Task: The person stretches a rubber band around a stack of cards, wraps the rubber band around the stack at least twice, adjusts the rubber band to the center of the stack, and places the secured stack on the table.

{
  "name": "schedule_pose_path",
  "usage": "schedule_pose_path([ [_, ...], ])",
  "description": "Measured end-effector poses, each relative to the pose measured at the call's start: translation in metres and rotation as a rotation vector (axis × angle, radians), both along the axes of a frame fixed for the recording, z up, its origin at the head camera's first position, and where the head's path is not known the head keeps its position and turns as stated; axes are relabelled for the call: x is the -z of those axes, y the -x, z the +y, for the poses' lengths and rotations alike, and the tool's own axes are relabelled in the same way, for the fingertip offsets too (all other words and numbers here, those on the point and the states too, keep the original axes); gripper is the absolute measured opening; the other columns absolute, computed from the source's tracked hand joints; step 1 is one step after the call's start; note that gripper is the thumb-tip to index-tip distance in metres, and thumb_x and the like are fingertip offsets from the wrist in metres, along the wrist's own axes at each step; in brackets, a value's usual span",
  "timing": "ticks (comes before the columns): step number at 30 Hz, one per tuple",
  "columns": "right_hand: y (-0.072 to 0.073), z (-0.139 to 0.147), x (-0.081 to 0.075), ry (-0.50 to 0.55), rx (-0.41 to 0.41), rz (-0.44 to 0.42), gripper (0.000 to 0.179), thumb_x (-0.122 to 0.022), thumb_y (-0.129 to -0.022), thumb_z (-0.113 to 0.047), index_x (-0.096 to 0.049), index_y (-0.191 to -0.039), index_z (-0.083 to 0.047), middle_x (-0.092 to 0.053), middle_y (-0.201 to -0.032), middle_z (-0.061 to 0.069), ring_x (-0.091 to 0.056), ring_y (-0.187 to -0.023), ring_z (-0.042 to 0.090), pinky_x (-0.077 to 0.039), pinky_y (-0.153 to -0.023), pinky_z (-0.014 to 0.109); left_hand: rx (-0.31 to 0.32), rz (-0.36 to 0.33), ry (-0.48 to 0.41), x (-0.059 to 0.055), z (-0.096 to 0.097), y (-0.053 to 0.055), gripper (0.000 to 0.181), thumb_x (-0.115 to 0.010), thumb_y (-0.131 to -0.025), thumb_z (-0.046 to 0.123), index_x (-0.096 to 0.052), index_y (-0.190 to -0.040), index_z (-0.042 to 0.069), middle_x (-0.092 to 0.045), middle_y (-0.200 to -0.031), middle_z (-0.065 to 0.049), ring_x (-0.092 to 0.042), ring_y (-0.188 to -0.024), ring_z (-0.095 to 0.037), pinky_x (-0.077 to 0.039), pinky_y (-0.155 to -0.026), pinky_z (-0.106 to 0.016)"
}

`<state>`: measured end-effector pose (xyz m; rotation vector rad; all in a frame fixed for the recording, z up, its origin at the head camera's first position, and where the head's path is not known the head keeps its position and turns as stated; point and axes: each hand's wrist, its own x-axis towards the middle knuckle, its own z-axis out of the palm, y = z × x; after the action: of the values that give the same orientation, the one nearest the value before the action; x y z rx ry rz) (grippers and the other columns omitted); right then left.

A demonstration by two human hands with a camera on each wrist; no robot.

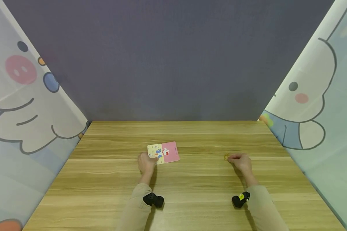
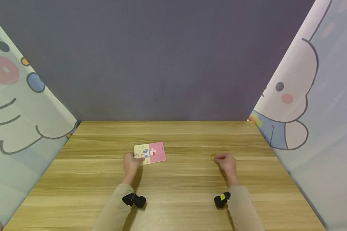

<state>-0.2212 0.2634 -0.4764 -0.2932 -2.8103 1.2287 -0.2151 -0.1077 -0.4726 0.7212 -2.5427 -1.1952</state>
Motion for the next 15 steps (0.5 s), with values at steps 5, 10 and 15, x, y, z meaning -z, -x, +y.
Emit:
schedule_pose_path([
  [5, -0.0004, 0.0016, 0.0015, 0.003, -0.001, 0.000, 0.017, -0.066, -0.078, -0.013, -0.067, -0.082, 0.004, -0.065, -0.082, 0.014, -0.056, -0.082, 0.034, -0.047, -0.071, 0.043, 0.026, -0.013, 0.008, -0.0005, 0.0025, -0.0003, 0.027, -0.078, -0.060, 0.010, -0.056, -0.071, -0.002, -0.055, -0.071, -0.013, -0.049, -0.064, -0.025, -0.042, -0.043, -0.036],
  [10, -0.0023, 0.0009, 0.0004, 0.044, -0.008, 0.004, 0.017, -0.063, -0.079, -0.011, -0.064, -0.084, 0.006, -0.062, -0.076, 0.009, -0.055, -0.075, 0.028, -0.047, -0.063, 0.034, 0.037, -0.012, -0.006, -0.0013, 0.0039, -0.0010, 0.029, -0.078, -0.060, 0.007, -0.057, -0.076, -0.005, -0.057, -0.074, -0.016, -0.053, -0.067, -0.028, -0.046, -0.047, -0.039],
  [15, -0.0058, -0.0009, -0.0033, 0.113, -0.003, 0.006, 0.019, -0.063, -0.080, -0.008, -0.063, -0.091, 0.007, -0.063, -0.081, 0.012, -0.057, -0.074, 0.024, -0.050, -0.062, 0.030, 0.053, -0.015, -0.008, -0.0032, 0.0037, -0.0019, 0.029, -0.077, -0.061, 0.006, -0.057, -0.078, -0.006, -0.057, -0.076, -0.017, -0.053, -0.070, -0.030, -0.048, -0.050, -0.041],
])
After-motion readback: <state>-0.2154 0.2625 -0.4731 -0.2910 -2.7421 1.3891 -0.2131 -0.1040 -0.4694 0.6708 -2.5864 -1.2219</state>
